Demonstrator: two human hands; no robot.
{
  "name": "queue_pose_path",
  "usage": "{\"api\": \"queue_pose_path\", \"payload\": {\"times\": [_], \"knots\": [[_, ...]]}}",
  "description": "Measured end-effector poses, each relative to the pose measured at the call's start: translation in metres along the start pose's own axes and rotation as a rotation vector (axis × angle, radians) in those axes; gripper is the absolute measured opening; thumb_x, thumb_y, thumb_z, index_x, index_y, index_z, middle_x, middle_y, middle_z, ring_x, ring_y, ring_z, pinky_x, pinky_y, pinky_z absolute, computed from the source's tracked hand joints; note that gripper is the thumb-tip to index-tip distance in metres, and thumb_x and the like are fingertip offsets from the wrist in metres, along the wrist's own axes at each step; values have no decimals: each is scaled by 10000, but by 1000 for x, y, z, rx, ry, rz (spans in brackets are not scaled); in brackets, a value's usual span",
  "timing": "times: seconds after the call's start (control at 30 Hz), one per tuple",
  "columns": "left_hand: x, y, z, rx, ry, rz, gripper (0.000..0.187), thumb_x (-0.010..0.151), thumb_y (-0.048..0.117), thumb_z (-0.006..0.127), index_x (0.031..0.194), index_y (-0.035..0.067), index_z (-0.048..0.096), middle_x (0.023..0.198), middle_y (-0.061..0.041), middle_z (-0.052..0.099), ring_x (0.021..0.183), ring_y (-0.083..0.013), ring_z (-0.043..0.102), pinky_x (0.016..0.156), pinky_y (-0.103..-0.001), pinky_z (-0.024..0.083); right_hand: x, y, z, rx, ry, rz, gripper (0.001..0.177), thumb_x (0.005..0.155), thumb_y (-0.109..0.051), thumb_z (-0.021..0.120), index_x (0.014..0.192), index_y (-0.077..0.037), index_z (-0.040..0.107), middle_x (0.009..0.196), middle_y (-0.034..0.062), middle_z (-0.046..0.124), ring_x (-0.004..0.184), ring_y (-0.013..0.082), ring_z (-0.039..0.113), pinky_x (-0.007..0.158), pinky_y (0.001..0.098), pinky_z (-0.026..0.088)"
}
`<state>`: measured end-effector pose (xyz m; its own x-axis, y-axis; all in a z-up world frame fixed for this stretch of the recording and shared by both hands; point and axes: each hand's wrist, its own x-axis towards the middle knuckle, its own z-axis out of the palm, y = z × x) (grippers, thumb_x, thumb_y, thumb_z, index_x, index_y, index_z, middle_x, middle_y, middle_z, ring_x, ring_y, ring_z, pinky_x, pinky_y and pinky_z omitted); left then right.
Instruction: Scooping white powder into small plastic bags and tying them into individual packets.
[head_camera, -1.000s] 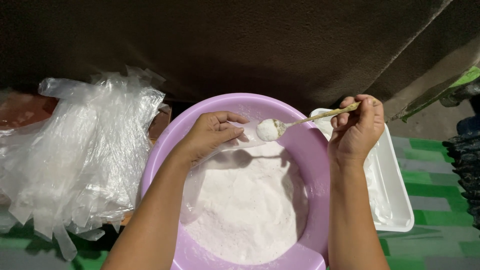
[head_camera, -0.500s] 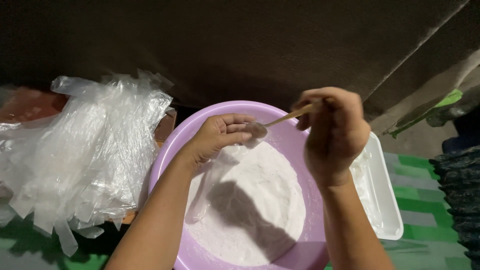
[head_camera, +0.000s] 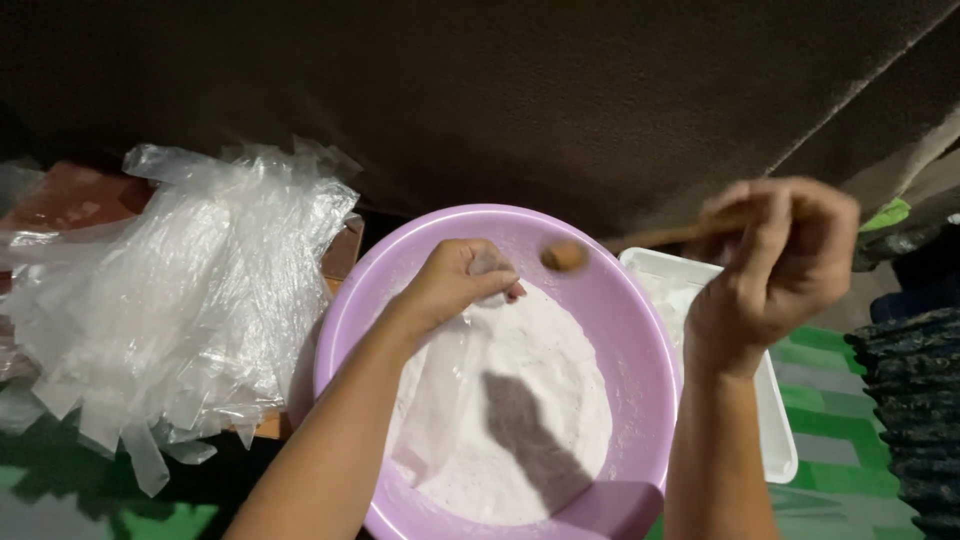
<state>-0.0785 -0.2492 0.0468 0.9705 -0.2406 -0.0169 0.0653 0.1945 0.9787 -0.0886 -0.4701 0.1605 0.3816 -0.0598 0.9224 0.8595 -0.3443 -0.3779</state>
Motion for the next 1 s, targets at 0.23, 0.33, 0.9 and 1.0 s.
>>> {"api": "queue_pose_path", "payload": {"times": [0.23,0.33,0.9,1.0], "knots": [[37,-58,-15,549,290,315,347,699,163,931,1016,134,792,955,-59,796,998,-248,753,912,-345,573,-109,102,-9,-99,-223,575,137,1077,-55,521,991,9,607,707,196,644,467,258,595,470,356,507],[18,-43,-16,592,267,285,392,664,161,935,1029,206,802,959,3,803,1017,-214,751,932,-331,564,-119,111,-7,16,-233,784,133,1046,-35,512,957,6,601,692,179,675,452,233,613,440,328,517],[3,-17,-27,719,109,-72,838,657,40,933,1424,156,615,1223,-144,735,1199,-287,678,1021,-372,538,-94,146,-47,221,215,1033,106,1100,-174,487,1080,-103,562,843,131,708,499,101,597,475,263,580],[4,-17,-30,696,106,-108,876,666,49,921,1460,181,576,1193,-109,740,1079,-226,691,948,-336,558,-81,145,-45,261,254,1031,114,1100,-180,490,1075,-110,577,849,119,715,502,95,606,480,259,591]]}}
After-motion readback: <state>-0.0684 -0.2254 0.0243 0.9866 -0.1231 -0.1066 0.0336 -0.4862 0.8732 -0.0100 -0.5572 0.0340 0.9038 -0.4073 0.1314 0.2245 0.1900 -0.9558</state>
